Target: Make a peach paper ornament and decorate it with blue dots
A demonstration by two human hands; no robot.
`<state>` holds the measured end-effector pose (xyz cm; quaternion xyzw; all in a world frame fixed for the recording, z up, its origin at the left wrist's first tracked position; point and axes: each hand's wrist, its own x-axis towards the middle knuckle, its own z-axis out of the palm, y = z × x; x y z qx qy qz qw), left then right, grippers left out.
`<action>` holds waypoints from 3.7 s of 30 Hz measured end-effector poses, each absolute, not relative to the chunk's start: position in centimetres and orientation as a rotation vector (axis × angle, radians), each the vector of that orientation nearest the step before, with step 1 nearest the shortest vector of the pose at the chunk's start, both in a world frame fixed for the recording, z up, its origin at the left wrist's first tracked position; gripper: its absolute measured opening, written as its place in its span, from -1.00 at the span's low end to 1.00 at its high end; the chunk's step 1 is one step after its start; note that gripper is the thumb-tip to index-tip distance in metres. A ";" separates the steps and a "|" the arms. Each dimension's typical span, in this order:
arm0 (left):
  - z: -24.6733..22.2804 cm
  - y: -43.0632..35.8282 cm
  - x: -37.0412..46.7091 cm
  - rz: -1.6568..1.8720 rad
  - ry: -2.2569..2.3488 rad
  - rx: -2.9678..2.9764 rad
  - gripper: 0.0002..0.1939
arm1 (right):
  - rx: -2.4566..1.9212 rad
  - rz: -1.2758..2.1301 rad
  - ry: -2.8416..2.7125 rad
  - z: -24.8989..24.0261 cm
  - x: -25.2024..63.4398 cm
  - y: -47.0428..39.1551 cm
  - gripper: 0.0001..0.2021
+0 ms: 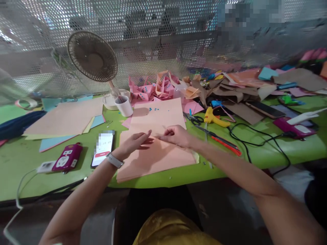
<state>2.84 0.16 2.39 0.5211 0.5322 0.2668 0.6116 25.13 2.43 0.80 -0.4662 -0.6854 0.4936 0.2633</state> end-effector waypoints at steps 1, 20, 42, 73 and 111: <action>1.7 0.6 3.3 0.716 1.164 1.146 -0.45 | -1.237 1.305 -1.861 0.8 24.6 2.2 -0.55; -1.3 3.1 3.7 0.721 0.884 0.761 -0.61 | -0.175 -0.258 -2.650 -0.5 25.6 2.7 -0.61; -0.7 0.9 4.2 0.802 0.638 0.831 -0.71 | -0.071 -0.303 -2.411 0.4 25.3 0.2 -0.78; -2.0 0.8 5.4 0.975 0.751 0.954 -0.66 | -0.169 0.024 -2.359 -0.2 25.5 0.2 -0.73; -1.6 -1.4 6.4 0.675 0.816 1.046 -0.52 | -0.972 1.543 -1.483 0.8 24.2 0.2 -0.68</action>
